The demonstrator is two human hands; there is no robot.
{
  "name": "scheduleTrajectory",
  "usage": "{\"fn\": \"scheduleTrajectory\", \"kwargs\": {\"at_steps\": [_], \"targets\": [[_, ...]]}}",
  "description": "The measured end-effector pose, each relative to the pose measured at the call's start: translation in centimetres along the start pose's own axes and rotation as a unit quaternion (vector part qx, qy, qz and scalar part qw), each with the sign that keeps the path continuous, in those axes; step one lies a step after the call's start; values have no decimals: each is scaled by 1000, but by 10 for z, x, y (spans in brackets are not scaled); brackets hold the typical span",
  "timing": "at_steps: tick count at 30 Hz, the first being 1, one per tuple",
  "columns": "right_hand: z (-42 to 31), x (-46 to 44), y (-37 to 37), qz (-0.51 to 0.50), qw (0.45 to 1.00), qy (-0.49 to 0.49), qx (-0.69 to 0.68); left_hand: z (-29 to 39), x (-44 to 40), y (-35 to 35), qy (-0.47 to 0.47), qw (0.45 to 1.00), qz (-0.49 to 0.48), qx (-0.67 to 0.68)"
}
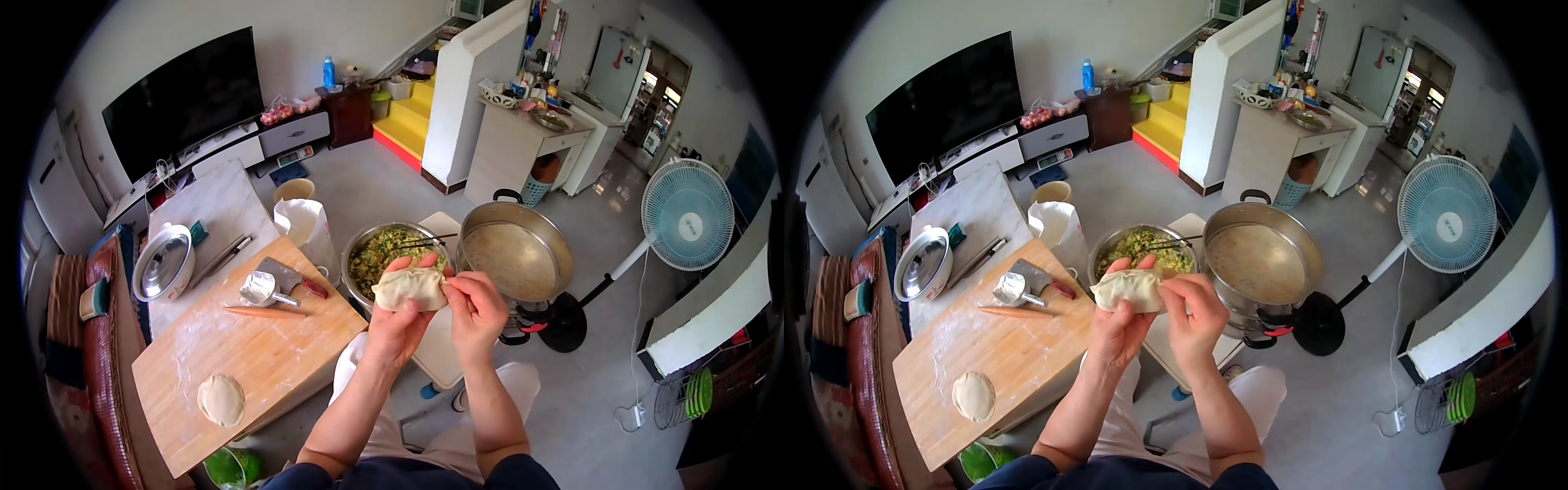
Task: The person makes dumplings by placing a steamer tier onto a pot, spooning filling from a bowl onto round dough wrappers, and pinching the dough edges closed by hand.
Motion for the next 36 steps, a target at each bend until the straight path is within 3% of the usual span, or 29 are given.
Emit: {"fn": "scheduleTrajectory", "kwargs": {"at_steps": [3,6,13,19,29,32,36], "targets": [[-6,2,-8,-10,1000,13,10,0,3,4,-33,995,15,-97],[-15,5,-21,20,998,44,-33,2,6,9,-37,997,24,-68],[-19,7,-28,-19,1000,3,-2,-10,9,21,-35,994,-12,-105],[-38,17,-34,59,988,-88,115,-16,5,36,-28,992,-29,-117],[-39,8,-41,-1,998,-57,41,-19,5,39,-37,985,-48,-164],[-44,11,-41,26,987,-104,118,-19,3,42,-46,983,-48,-170],[-46,9,-44,19,987,-101,123,-19,7,32,-63,979,-17,-193]]}}
Point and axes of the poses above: each hand's wrist, its own x-axis away from the middle knuckle, its own y-axis out of the palm, z = x × y, the point moved 7 cm from there along -x, towards the middle knuckle, and after that the axes turned 14 degrees about -z, right-handed, at the moved point
